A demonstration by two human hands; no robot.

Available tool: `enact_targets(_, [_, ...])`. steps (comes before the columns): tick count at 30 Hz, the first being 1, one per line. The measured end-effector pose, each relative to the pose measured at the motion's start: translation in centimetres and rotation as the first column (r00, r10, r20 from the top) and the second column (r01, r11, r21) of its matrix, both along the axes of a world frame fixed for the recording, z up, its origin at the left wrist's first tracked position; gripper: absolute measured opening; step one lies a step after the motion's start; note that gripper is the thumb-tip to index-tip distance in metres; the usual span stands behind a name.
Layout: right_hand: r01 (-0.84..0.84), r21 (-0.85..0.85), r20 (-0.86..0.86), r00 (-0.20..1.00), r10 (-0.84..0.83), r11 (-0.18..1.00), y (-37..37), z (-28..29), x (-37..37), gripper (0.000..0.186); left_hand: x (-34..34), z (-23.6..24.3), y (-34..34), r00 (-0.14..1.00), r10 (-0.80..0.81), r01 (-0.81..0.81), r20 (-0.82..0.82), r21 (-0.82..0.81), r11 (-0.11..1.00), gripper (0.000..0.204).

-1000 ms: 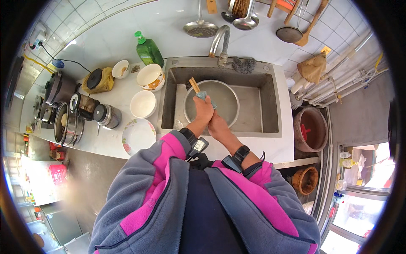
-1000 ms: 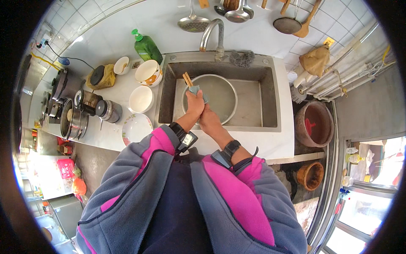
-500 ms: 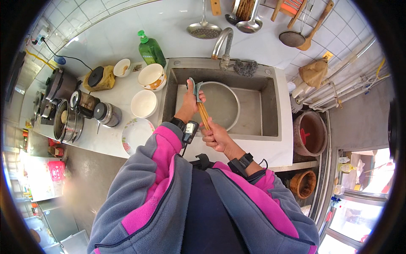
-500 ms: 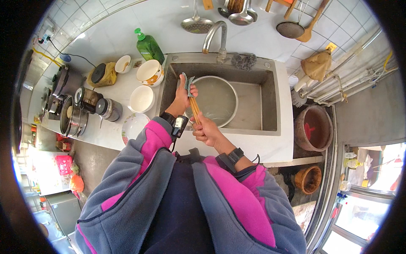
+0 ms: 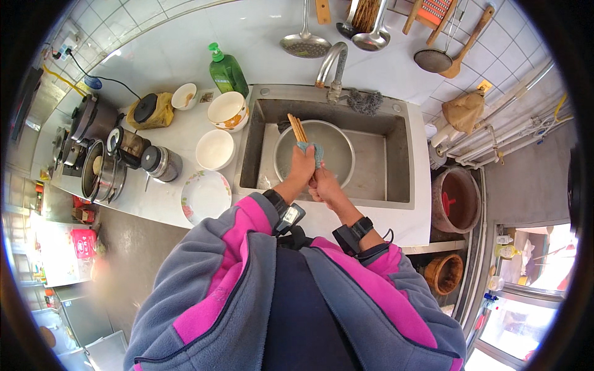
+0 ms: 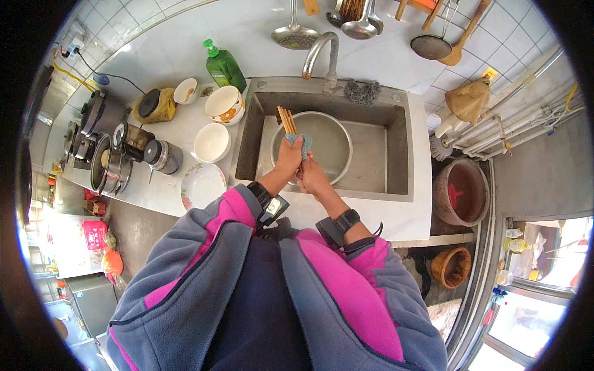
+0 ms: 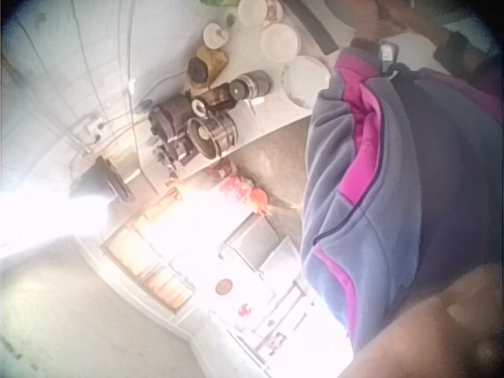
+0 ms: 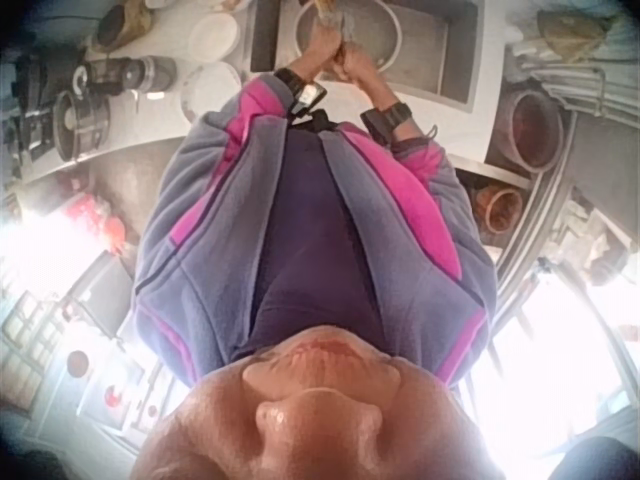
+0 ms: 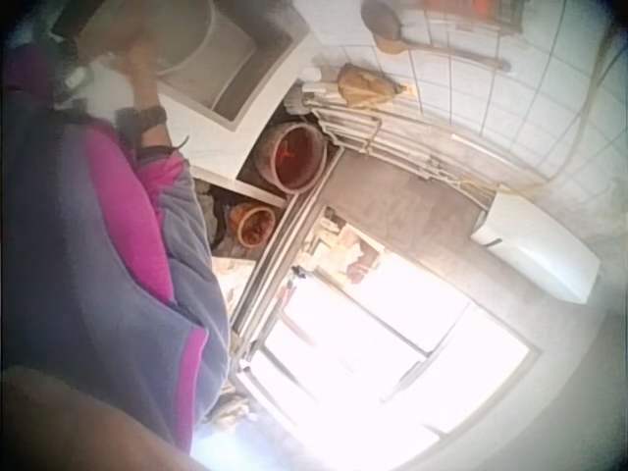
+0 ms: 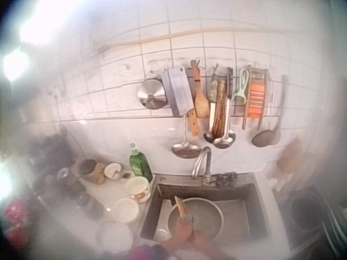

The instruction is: The person washes a bowl, a plate, and chopsticks in a kitchen sink using a sponge and running water. The person scrubs each item, rinses it under the tap, and places the cleaned items on the countertop.

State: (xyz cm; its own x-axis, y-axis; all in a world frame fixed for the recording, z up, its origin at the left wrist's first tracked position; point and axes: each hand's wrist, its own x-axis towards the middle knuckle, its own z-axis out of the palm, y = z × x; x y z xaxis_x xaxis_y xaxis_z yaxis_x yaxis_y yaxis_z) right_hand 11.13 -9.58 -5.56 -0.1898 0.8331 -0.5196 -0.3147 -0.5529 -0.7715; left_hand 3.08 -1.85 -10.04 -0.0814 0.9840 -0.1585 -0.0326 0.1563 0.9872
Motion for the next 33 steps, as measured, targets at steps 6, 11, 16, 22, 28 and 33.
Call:
enact_targets(6, [-0.068,-0.073,-0.225,0.973,0.05,0.995,-1.9,1.3,0.6,0.037,-1.4,2.9,3.9,0.974,0.072,-0.025,0.215,-0.213,0.977,0.032])
enact_targets(11, [-0.098,-0.11,-0.395,0.917,0.047,0.989,-2.8,1.7,1.6,0.031,-2.3,4.5,5.1,0.887,0.048,0.091,0.458,-0.276,0.957,0.037])
enact_targets(16, [-0.069,-0.029,-0.257,0.965,0.059,0.997,-2.4,1.1,1.3,0.03,-1.7,3.8,3.6,0.859,0.066,0.069,0.508,-0.242,0.968,0.033])
enact_targets(22, [0.015,0.002,-0.227,0.974,-0.014,1.0,-0.6,-0.3,1.3,0.026,-0.5,2.6,-0.3,0.989,-0.09,0.106,0.117,-0.145,0.984,0.028])
enact_targets(28, [-0.017,0.014,-0.137,0.99,0.019,1.0,-0.4,-0.5,1.3,0.029,-0.3,2.5,-1.1,0.996,-0.003,0.022,0.088,-0.215,0.976,0.029])
enact_targets(33, [-0.023,-0.023,-0.154,0.988,0.019,0.999,-1.5,1.2,1.2,0.038,-1.4,3.5,1.4,0.975,0.068,-0.048,0.21,-0.101,0.994,0.029])
